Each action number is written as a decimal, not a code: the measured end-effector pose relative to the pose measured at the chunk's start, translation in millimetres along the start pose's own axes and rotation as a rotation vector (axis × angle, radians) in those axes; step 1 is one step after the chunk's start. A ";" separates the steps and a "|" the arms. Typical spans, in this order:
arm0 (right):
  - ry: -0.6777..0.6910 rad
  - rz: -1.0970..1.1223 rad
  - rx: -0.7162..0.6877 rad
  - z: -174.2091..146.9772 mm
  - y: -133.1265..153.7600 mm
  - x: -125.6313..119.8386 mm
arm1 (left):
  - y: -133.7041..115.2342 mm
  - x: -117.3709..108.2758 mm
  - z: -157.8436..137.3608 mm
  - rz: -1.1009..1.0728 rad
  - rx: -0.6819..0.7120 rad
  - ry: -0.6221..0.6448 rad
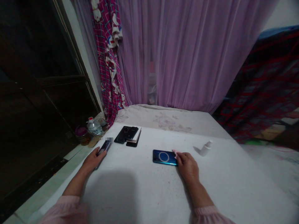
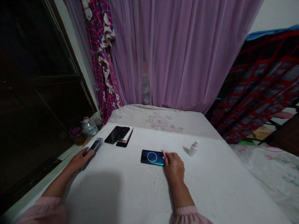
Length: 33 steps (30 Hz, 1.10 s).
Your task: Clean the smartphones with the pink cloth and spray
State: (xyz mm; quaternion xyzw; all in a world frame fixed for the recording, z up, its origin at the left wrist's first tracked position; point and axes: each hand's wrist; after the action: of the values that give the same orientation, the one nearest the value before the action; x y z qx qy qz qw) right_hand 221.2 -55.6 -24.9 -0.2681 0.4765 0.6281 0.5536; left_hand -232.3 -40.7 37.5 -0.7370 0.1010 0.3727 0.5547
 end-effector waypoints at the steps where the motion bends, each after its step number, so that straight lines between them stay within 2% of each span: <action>1: -0.003 0.001 0.000 0.0 -0.2 0.3 | 1.3 -5.5 -1.1 -0.173 -0.053 0.016; 5: -0.015 0.019 -0.001 -0.5 -1.1 1.9 | 5.0 -17.5 -13.5 -0.828 -0.221 0.217; 8: -0.010 0.020 0.004 -1.0 -1.4 3.0 | 4.9 -15.1 -20.9 -1.132 -0.276 0.305; 12: -0.015 0.023 0.010 -1.1 -3.1 4.9 | 4.0 -10.2 -20.4 -1.270 -0.290 0.401; 17: 0.007 0.020 -0.004 0.1 -7.5 8.2 | 4.0 -12.5 -16.4 -1.217 -0.277 0.433; 19: 0.007 0.021 0.001 0.1 -7.2 7.8 | 3.0 -14.7 -14.7 -1.134 -0.277 0.403; 21: -0.007 0.022 0.014 -0.4 -5.2 6.3 | 0.8 -16.5 -11.4 -0.963 -0.249 0.336; 22: -0.012 0.025 0.016 -0.6 -4.0 5.3 | -0.9 -17.0 -9.0 -0.831 -0.208 0.292; 26: -0.024 0.034 0.007 -1.5 -0.3 2.0 | -8.4 -12.6 1.1 -0.077 0.043 0.118; 33: -0.011 0.028 -0.003 -1.7 0.0 1.6 | -1.7 18.5 -7.4 0.579 0.248 0.008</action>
State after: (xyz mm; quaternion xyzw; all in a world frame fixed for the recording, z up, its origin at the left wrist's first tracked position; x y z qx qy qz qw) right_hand 220.5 -56.4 -27.0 -0.2590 0.4761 0.6380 0.5470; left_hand -215.2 -41.8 27.3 -0.6058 0.3534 0.4969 0.5110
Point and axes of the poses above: each hand's wrist, its own z-axis towards the middle knuckle, its own x-axis out of the palm, y = z × x, and after that the axes turned 6 degrees about -z, right-handed
